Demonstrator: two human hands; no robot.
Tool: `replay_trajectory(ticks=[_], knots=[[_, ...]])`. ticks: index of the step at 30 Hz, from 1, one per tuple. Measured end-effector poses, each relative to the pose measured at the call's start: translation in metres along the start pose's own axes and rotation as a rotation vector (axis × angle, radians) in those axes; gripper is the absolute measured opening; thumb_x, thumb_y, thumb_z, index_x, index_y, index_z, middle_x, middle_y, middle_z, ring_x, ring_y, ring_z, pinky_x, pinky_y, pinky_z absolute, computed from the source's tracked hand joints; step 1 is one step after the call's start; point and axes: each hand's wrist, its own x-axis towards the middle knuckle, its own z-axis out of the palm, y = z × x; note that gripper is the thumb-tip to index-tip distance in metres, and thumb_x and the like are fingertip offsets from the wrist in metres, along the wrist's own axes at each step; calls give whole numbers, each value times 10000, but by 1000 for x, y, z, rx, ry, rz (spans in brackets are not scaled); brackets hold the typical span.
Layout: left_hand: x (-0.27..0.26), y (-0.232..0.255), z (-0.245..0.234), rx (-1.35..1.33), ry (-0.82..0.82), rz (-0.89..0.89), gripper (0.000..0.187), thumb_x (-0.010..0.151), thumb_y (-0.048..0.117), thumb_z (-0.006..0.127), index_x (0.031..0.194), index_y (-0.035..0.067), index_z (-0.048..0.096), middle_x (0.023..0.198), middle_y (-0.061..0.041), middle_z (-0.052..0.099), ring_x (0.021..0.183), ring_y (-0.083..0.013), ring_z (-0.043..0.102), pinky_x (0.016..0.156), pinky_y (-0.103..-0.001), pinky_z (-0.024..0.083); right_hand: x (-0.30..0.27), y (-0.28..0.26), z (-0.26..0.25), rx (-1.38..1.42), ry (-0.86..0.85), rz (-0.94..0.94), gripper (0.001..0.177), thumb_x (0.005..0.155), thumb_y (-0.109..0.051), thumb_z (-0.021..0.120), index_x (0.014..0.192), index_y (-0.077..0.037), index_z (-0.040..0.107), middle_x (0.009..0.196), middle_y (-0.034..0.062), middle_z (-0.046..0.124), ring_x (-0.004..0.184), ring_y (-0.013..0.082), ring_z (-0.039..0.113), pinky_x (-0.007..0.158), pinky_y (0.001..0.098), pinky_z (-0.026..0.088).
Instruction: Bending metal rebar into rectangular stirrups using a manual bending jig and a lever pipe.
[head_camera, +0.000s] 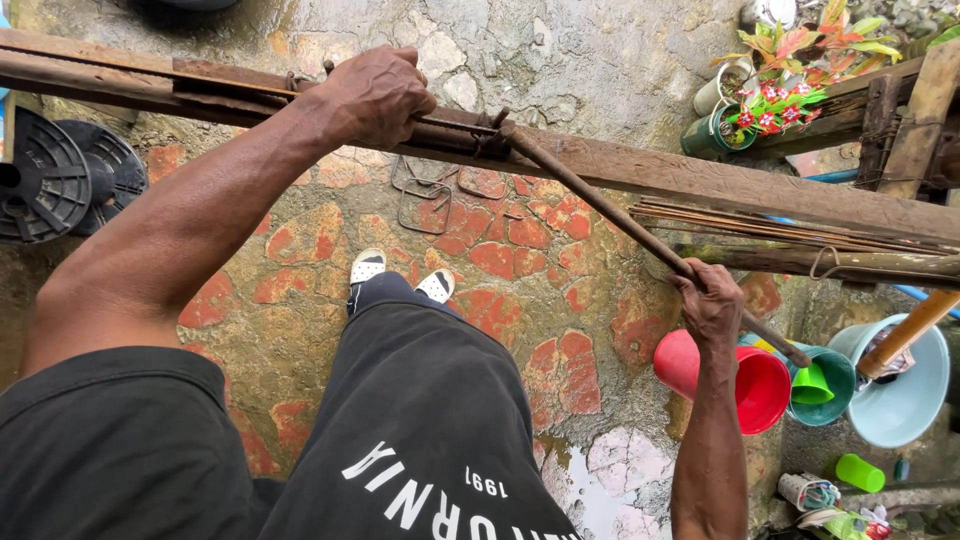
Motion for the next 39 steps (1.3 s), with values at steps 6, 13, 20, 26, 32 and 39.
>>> replay_trajectory(ticks=[6,13,20,26,32,39], knots=[[1,-2,7,10,-11,-9,196,913,244,565,754,221,677,684,54,672,842,-211,570,706,-373,481,-16,-23,-2,25,-83,91,235,940,-169,816,1142,-61,761,1009,100,730,870,228,658,758,377,490],[2,0,2,32,-38,-49,212,943,254,551,782,218,685,723,38,697,901,-220,583,678,-386,500,-4,-51,-43,136,-490,624,491,863,-332,768,1346,-267,709,1195,6,767,1002,170,688,934,297,533],[3,-4,21,88,180,89,248,827,143,609,581,178,605,564,-69,628,643,-315,623,579,-417,515,-60,77,-65,-112,-750,881,511,743,-461,885,1231,-315,847,752,-37,407,627,141,351,529,293,286],[-6,-20,47,30,93,-52,232,798,445,700,852,223,740,805,-43,720,965,-261,688,840,-405,590,-110,111,-33,-684,-653,735,485,794,-591,620,869,-153,813,940,88,815,1039,262,777,946,349,619],[-76,-20,-71,-455,101,-200,1087,728,647,769,1568,73,386,1566,-223,449,1407,-399,434,1180,-494,334,-119,90,-26,-690,-409,917,446,906,-388,522,882,-46,808,907,199,799,871,423,753,764,497,593],[-181,-151,46,-257,-483,-584,1168,572,657,894,1546,249,394,1416,-160,643,1316,-349,641,1070,-415,512,-111,78,-7,-634,-402,962,293,841,-387,684,871,-99,730,843,141,773,820,384,745,698,476,582]])
